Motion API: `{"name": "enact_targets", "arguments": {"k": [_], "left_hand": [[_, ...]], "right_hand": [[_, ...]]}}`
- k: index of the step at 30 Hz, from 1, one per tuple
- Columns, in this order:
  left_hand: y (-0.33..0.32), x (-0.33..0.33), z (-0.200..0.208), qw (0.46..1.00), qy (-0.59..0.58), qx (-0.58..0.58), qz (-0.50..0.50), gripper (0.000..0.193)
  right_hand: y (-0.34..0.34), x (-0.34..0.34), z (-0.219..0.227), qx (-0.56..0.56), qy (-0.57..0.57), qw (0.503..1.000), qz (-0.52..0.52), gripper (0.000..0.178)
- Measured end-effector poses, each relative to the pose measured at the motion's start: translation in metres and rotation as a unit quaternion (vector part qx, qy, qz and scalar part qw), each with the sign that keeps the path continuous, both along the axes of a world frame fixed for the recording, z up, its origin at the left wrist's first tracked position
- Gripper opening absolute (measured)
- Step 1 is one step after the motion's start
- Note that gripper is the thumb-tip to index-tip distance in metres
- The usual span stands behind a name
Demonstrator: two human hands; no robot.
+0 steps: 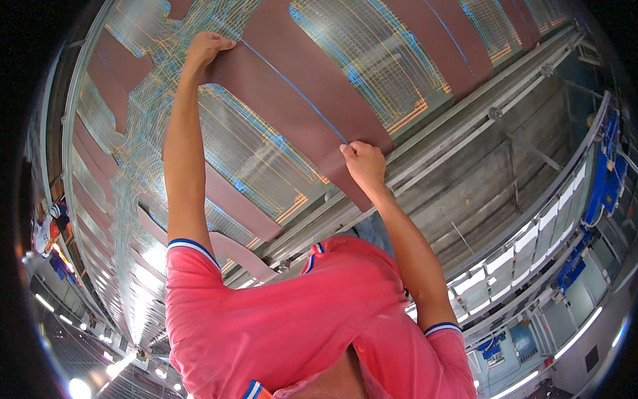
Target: The person repeatedly places reddish-brown rectangular sheets onto a curved metal surface with a grid pattern, aligning them along blue guide lines and smoothing them down by hand. The person works one sheet at a time, moving along the surface to cover successive sections.
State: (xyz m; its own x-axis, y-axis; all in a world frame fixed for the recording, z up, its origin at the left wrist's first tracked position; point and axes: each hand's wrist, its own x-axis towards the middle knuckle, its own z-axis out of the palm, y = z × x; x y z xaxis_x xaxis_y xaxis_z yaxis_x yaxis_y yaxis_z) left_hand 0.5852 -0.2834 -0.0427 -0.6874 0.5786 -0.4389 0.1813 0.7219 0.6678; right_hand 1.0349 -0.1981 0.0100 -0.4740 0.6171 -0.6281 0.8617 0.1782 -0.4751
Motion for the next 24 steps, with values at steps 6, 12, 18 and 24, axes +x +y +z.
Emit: {"name": "enact_targets", "arguments": {"k": [6, 12, 18, 24], "left_hand": [[0.004, 0.003, 0.015, 1.0, -0.015, -0.023, -0.012, 0.026], [0.0, -0.001, 0.007, 1.0, 0.007, -0.013, -0.013, 0.025], [0.003, 0.005, 0.013, 0.999, -0.032, 0.0, 0.013, 0.024], [0.003, -0.002, 0.008, 0.999, 0.015, -0.023, -0.035, 0.023]], "right_hand": [[-0.001, 0.001, -0.005, 0.012, 0.012, 1.0, -0.004, 0.036], [-0.002, -0.002, -0.005, 0.02, -0.007, 1.0, -0.002, 0.035], [-0.003, -0.004, -0.007, 0.042, -0.028, 0.999, 0.009, 0.037], [-0.008, 0.01, 0.005, 0.055, -0.143, 0.988, 0.024, 0.058]]}}
